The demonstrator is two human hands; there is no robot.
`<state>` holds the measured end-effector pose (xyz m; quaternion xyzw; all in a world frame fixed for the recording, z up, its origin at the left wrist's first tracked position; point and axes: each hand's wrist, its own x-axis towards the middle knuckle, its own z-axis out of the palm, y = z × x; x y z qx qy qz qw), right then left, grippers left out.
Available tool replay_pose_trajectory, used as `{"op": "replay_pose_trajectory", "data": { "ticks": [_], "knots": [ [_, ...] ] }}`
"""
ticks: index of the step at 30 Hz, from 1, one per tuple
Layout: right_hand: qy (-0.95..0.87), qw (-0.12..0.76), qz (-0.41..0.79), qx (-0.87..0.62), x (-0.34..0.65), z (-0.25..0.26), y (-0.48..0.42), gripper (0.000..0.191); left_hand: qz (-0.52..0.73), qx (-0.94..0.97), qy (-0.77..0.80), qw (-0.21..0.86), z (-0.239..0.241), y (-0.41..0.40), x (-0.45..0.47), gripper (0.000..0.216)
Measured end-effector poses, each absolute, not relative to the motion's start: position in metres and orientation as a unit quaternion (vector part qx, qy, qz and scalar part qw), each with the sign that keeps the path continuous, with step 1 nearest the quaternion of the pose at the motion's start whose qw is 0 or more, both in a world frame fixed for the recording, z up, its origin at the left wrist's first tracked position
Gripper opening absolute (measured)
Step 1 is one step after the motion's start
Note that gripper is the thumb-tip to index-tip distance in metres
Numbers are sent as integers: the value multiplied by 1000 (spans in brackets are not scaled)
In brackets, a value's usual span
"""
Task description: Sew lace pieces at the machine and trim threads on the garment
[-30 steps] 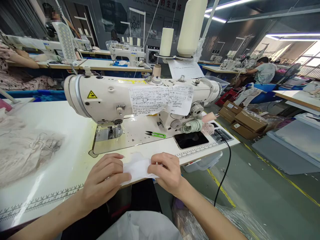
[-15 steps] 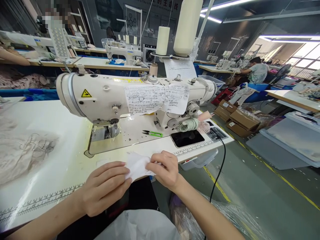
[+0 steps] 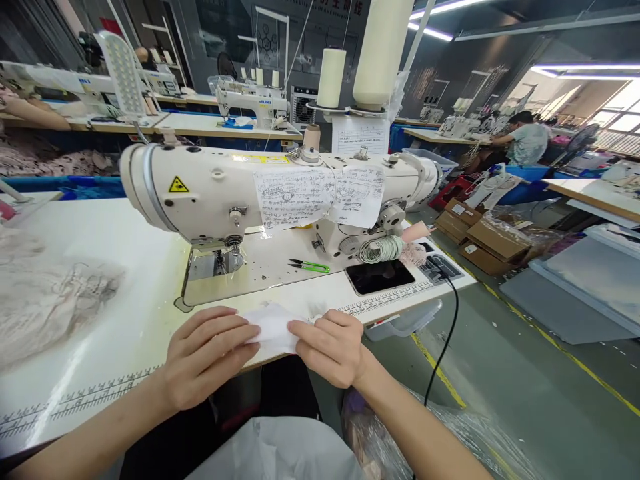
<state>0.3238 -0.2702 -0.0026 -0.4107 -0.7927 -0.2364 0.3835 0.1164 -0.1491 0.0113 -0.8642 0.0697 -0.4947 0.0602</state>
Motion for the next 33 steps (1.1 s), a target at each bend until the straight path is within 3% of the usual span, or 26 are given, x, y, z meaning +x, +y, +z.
{"op": "replay_pose_trajectory", "data": {
  "ticks": [8, 15, 20, 33],
  "knots": [
    [-820, 300, -336, -354, 315, 7, -266, 30, -509, -857, 52, 57, 8, -143, 116, 17],
    [-819, 331, -304, -357, 315, 4, -265, 27, -520, -851, 53, 57, 9, -142, 115, 16],
    [-789, 365, -343, -355, 313, 0, -264, 24, -534, -842, 54, 57, 7, -142, 116, 16],
    [-784, 364, -354, -356, 314, 2, -262, 27, -541, -837, 65, 46, 8, -143, 115, 15]
  ]
}}
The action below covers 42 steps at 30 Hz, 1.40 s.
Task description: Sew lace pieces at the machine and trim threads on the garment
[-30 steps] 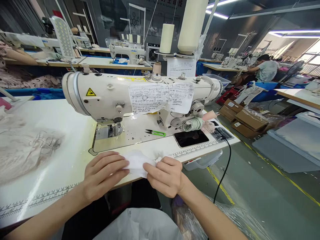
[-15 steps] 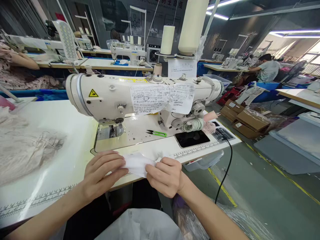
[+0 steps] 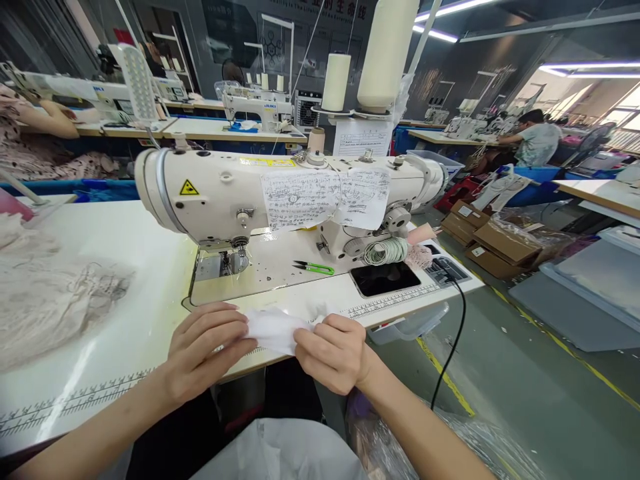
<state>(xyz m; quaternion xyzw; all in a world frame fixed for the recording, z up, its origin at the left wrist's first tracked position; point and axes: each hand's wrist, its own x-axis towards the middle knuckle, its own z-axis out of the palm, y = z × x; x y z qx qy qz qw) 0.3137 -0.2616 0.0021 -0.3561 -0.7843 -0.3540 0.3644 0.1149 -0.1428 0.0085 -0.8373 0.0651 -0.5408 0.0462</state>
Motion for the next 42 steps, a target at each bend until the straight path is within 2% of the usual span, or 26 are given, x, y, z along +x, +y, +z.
{"op": "replay_pose_trajectory", "data": {
  "ticks": [42],
  "knots": [
    [-772, 340, -376, -384, 320, 4, -269, 33, -496, -851, 132, 109, 3, -141, 108, 23]
  ]
}}
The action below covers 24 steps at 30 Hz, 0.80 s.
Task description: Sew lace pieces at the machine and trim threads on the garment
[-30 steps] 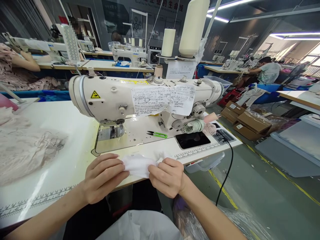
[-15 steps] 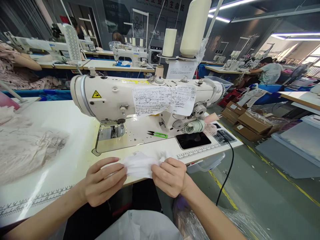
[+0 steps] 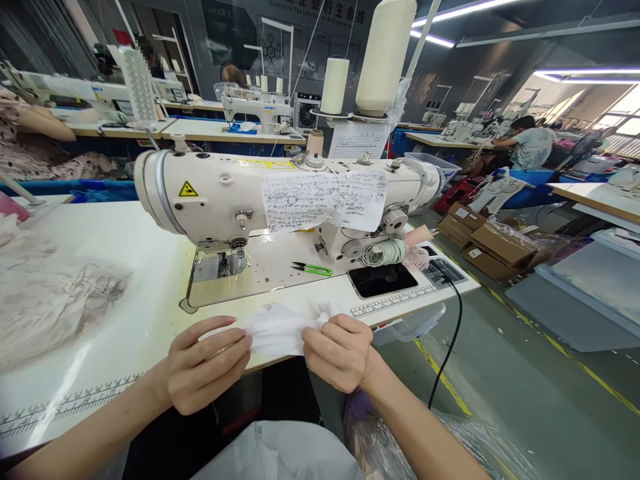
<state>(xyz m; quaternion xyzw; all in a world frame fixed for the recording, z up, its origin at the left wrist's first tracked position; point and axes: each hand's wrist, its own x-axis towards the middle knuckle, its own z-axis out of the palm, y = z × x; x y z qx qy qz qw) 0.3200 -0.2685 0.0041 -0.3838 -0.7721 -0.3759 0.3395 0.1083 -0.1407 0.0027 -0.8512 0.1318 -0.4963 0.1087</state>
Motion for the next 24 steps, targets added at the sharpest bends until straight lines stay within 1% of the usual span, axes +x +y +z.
{"op": "replay_pose_trajectory", "data": {
  "ticks": [4, 9, 16, 24],
  "knots": [
    [-765, 353, -378, -384, 322, 3, -267, 32, -496, -853, 122, 111, 4, -141, 109, 24],
    [-760, 379, -344, -400, 326, -1, -265, 28, -504, -850, 116, 99, 3, -142, 112, 22],
    [-718, 455, -303, -430, 323, -3, -259, 31, -513, -856, 48, 44, 4, -141, 117, 24],
    [-706, 458, -281, -461, 322, -6, -260, 33, -515, -856, 30, 35, 6, -141, 118, 25]
  ]
}}
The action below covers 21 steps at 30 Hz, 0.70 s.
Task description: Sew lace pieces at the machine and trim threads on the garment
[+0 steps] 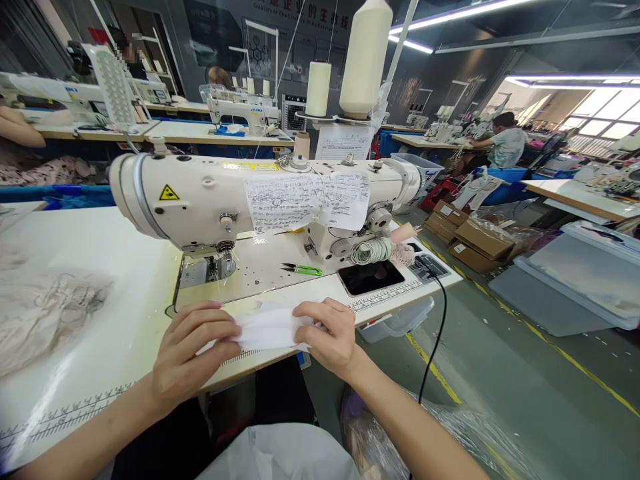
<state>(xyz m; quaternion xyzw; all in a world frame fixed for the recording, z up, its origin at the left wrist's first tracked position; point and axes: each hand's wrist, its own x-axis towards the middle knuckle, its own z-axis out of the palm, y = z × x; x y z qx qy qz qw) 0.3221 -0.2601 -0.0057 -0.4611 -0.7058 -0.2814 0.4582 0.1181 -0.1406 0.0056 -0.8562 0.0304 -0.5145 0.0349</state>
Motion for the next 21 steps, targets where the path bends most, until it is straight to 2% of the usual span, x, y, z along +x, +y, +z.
{"op": "replay_pose_trajectory", "data": {
  "ticks": [10, 15, 18, 21],
  "knots": [
    [-702, 476, -262, -461, 323, -9, -257, 32, -524, -851, 29, 18, 3, -140, 121, 23],
    [-683, 511, -190, -487, 316, -3, -256, 29, -515, -856, 15, -35, 1, -143, 123, 23],
    [-657, 557, -32, -507, 311, 5, -253, 17, -482, -858, -47, -172, 5, -148, 126, 23],
    [-588, 586, 174, -530, 311, 11, -249, 7, -415, -790, -134, -430, 12, -150, 133, 16]
  ]
}}
